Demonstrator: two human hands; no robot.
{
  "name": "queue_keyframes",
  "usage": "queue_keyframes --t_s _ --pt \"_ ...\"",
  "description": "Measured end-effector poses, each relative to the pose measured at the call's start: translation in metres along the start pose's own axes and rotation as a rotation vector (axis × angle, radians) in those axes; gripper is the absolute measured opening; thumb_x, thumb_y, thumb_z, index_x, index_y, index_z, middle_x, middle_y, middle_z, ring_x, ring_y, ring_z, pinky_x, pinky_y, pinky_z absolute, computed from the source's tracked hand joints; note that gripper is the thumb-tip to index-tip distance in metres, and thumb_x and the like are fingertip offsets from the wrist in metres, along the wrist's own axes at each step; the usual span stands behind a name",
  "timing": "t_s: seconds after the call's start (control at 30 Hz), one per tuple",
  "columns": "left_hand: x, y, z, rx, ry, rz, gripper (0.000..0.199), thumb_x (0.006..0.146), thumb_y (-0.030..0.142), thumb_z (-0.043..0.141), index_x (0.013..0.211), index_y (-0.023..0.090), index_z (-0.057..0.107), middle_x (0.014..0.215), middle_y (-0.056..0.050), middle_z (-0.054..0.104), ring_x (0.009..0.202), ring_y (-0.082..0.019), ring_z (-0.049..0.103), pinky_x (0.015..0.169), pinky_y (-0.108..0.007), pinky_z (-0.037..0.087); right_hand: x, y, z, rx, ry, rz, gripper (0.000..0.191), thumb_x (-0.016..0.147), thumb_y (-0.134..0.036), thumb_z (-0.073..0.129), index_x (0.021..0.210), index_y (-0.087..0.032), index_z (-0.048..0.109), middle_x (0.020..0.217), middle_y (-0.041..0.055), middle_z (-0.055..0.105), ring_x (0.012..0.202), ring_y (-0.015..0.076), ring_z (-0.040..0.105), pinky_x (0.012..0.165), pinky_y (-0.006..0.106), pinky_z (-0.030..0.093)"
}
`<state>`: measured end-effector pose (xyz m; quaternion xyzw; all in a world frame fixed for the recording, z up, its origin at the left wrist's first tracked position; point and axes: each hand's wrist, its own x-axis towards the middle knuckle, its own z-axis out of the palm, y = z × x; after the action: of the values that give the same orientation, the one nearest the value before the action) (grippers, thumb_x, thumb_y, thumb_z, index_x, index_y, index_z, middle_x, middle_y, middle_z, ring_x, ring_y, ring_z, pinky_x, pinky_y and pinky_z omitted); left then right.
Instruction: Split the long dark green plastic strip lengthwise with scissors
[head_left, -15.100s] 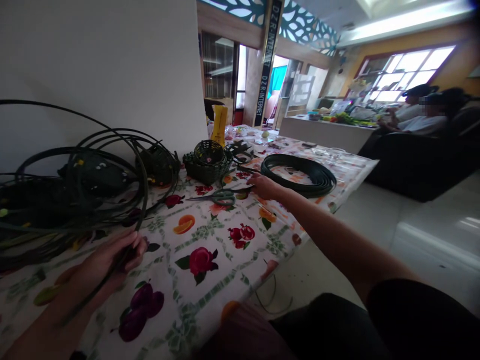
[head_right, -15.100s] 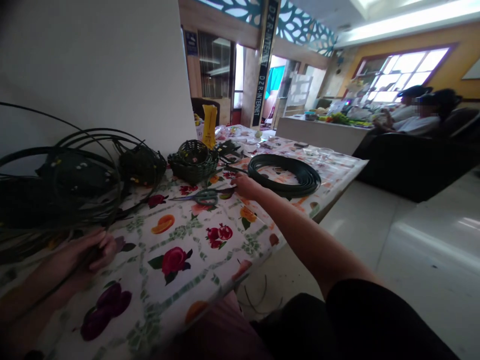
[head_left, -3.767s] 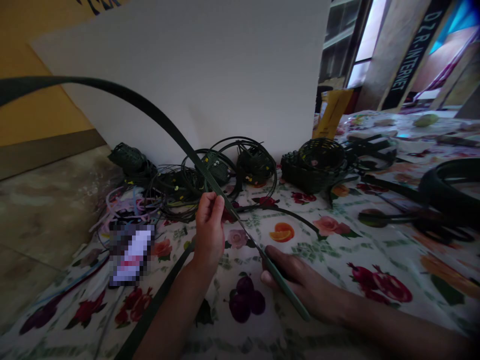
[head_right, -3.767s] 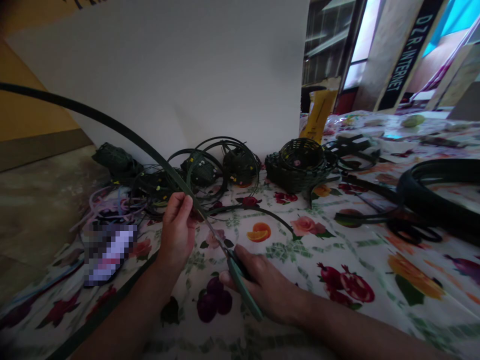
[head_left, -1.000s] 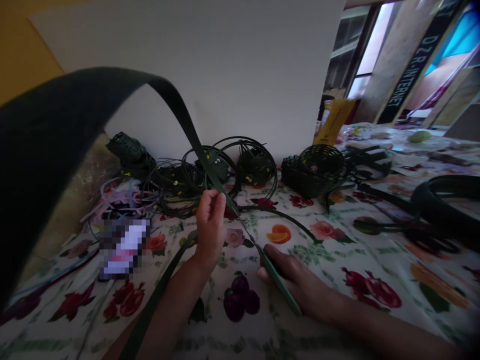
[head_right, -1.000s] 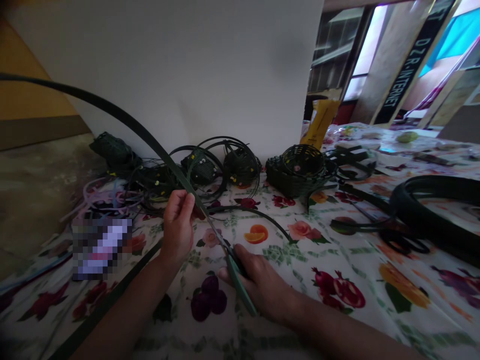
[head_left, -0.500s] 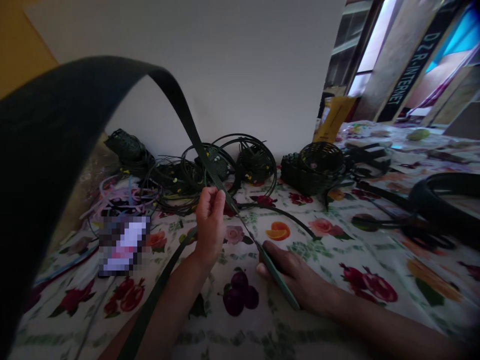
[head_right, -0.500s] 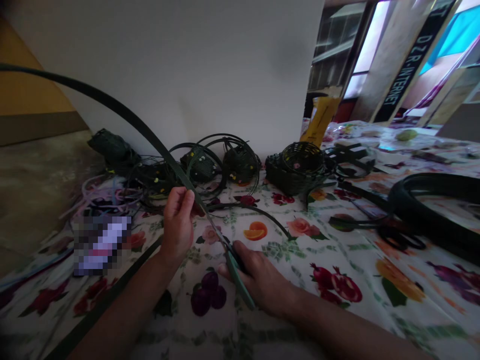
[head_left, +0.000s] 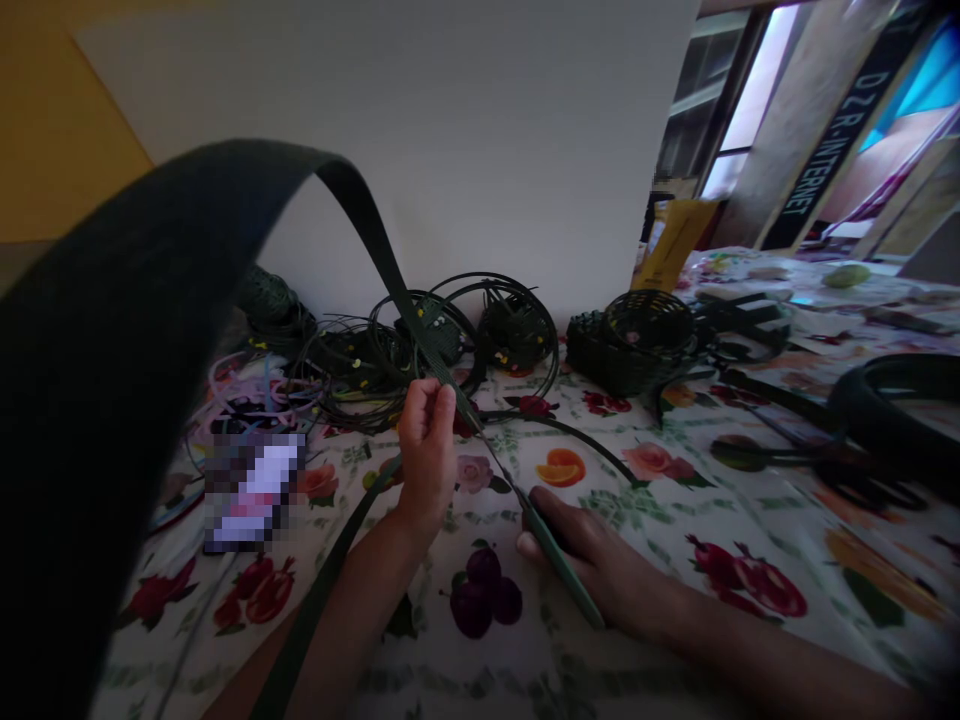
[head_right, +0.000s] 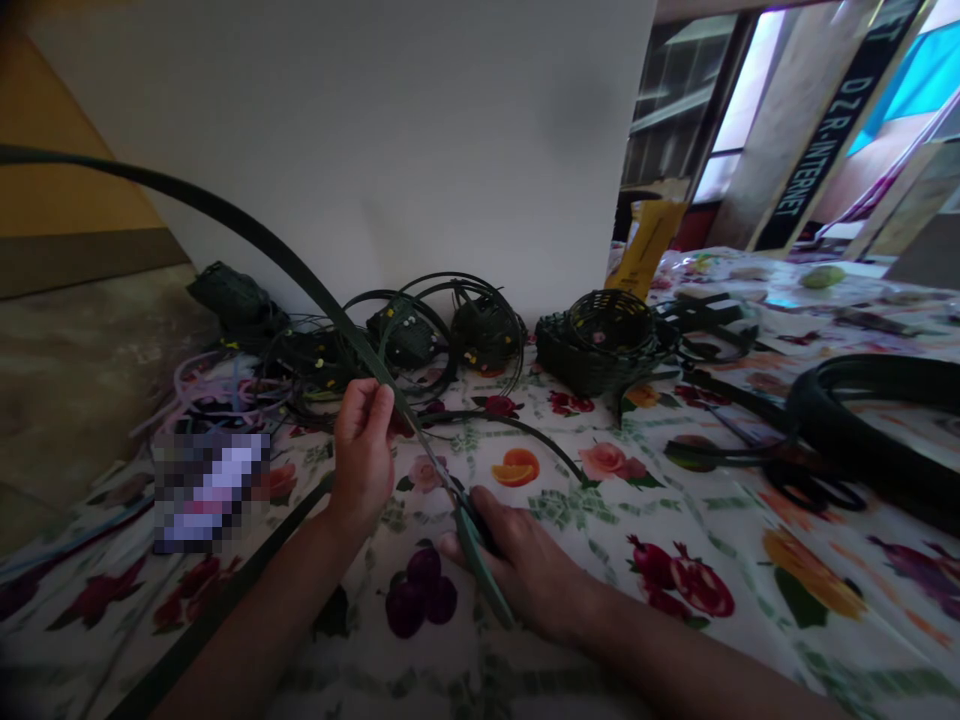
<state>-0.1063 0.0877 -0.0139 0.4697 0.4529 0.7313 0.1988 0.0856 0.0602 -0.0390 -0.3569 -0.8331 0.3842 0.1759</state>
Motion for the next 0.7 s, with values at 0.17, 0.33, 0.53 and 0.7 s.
queue_keyframes --t_s 0.17,0.33,0.53,0.7 --pt "-0.0002 0.0011 0.0001 0.002 0.002 0.008 0.020 0.091 0.040 0.055 0.084 0.022 0.051 0.068 0.003 0.041 0.059 -0.011 0.040 0.057 -0.023 0.036 -0.0001 -0.0001 -0.0001 0.024 -0.017 0.003 0.026 0.095 -0.045 0.047 0.088 -0.020 0.045 0.079 0.0005 0.057 0.070 0.0152 0.051 0.065 0.029 0.037" --pt "-0.0004 0.0013 0.0004 -0.001 0.006 -0.001 0.021 0.090 0.042 0.055 0.084 0.022 0.051 0.068 0.004 0.041 0.058 -0.011 0.041 0.056 -0.023 0.037 0.0001 0.0005 -0.0006 0.010 -0.024 0.015 0.028 0.095 -0.048 0.045 0.087 -0.021 0.044 0.078 -0.0001 0.055 0.070 0.0153 0.050 0.065 0.029 0.037" --pt "-0.0014 0.0033 0.0025 -0.010 0.017 -0.004 0.023 0.089 0.044 0.057 0.084 0.022 0.051 0.068 0.003 0.043 0.060 -0.012 0.043 0.057 -0.024 0.039 0.0012 -0.0033 -0.0014 0.007 -0.013 0.030 0.026 0.094 -0.044 0.047 0.084 -0.021 0.042 0.078 0.0007 0.055 0.070 0.0155 0.050 0.065 0.030 0.038" --pt "-0.0017 0.0026 0.0031 -0.007 0.037 -0.001 0.022 0.089 0.042 0.057 0.083 0.022 0.051 0.070 0.003 0.043 0.061 -0.012 0.043 0.058 -0.023 0.039 0.0006 -0.0025 -0.0002 0.011 0.000 0.011 0.028 0.094 -0.047 0.046 0.085 -0.021 0.044 0.079 0.0014 0.057 0.071 0.0158 0.051 0.065 0.029 0.039"
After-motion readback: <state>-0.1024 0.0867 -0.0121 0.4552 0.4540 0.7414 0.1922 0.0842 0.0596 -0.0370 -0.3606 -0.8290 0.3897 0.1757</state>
